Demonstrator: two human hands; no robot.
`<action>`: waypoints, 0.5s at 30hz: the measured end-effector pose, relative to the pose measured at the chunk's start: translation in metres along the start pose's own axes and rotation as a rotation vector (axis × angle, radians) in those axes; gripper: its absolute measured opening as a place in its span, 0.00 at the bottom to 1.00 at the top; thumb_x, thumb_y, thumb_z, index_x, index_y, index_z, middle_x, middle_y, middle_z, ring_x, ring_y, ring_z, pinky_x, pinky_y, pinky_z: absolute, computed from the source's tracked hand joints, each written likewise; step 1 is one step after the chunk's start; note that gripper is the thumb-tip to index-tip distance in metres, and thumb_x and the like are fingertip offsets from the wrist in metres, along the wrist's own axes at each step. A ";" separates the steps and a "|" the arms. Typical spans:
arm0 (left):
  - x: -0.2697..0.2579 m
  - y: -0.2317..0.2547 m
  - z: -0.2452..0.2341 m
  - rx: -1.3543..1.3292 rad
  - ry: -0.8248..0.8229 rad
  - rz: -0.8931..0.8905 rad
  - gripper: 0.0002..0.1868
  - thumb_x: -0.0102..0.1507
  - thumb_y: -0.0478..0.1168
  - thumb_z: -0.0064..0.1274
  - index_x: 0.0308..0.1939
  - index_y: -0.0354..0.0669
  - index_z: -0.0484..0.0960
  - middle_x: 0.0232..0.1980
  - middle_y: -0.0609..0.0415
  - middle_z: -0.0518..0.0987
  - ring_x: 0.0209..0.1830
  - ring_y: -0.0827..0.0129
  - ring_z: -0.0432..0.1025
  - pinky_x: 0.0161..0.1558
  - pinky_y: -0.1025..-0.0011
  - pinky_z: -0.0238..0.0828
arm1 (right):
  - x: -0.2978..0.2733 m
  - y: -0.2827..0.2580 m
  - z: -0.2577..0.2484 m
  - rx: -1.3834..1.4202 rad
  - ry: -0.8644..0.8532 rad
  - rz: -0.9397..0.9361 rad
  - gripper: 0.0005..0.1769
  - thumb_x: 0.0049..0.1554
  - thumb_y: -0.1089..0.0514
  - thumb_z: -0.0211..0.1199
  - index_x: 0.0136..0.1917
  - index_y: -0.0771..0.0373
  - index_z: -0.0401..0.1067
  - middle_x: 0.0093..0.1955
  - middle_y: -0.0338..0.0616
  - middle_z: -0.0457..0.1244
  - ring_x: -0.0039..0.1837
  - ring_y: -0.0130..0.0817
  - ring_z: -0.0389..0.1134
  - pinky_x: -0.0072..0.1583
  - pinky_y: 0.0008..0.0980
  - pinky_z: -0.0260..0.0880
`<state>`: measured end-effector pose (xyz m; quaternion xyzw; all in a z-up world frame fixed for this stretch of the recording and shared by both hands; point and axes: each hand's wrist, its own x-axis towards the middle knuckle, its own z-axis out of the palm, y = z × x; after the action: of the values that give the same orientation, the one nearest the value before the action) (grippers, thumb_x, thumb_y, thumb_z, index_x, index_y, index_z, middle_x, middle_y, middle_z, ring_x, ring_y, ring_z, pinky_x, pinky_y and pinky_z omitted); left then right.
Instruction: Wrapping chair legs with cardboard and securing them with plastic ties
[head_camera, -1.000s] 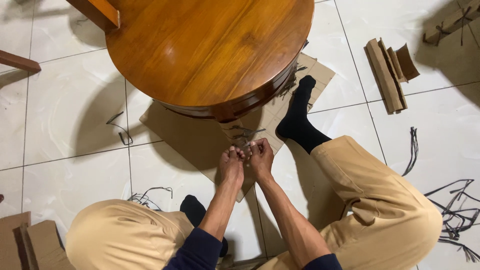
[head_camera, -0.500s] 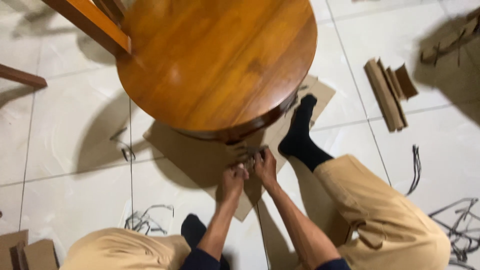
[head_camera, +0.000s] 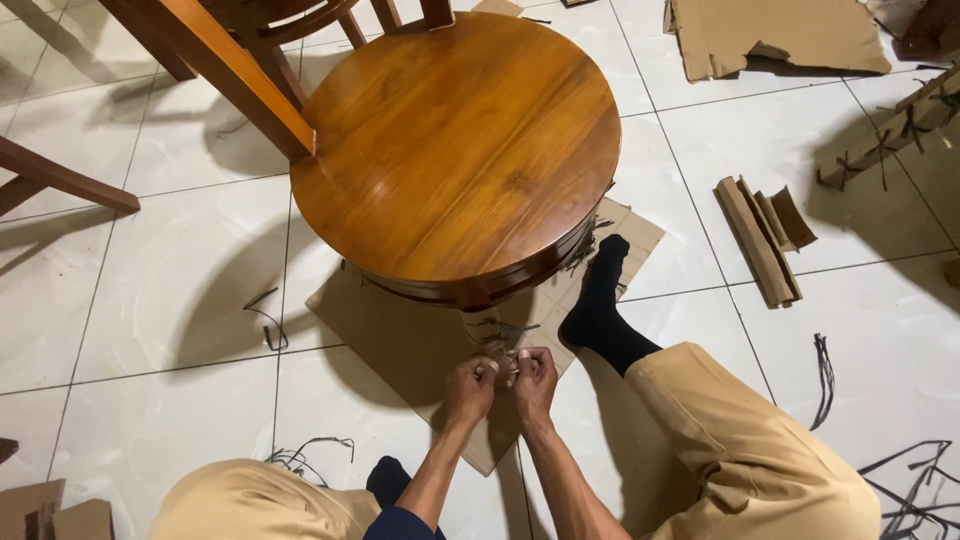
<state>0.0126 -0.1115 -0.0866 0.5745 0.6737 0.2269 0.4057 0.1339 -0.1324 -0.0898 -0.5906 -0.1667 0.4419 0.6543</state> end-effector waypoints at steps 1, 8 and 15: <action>-0.003 0.004 -0.001 0.000 0.002 0.002 0.10 0.61 0.50 0.55 0.38 0.56 0.90 0.33 0.51 0.85 0.40 0.56 0.82 0.42 0.64 0.78 | 0.005 -0.002 0.000 0.001 -0.001 -0.002 0.03 0.63 0.64 0.54 0.46 0.62 0.67 0.28 0.46 0.63 0.21 0.32 0.62 0.27 0.26 0.62; -0.006 0.019 -0.013 0.043 0.074 0.158 0.18 0.65 0.40 0.49 0.23 0.34 0.79 0.21 0.41 0.75 0.23 0.59 0.71 0.30 0.65 0.67 | 0.055 0.011 0.005 -0.379 -0.090 -0.078 0.09 0.57 0.68 0.54 0.50 0.65 0.72 0.43 0.58 0.69 0.45 0.49 0.72 0.49 0.46 0.71; -0.009 0.003 -0.008 -0.027 0.035 -0.073 0.21 0.65 0.43 0.50 0.17 0.40 0.78 0.19 0.49 0.77 0.22 0.63 0.71 0.28 0.62 0.66 | 0.058 0.005 -0.007 -0.436 -0.249 -0.185 0.10 0.56 0.68 0.53 0.50 0.63 0.73 0.43 0.51 0.69 0.49 0.43 0.72 0.54 0.45 0.74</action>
<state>0.0077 -0.1183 -0.0774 0.5401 0.6981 0.2309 0.4095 0.1694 -0.0925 -0.1134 -0.6408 -0.3903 0.4033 0.5238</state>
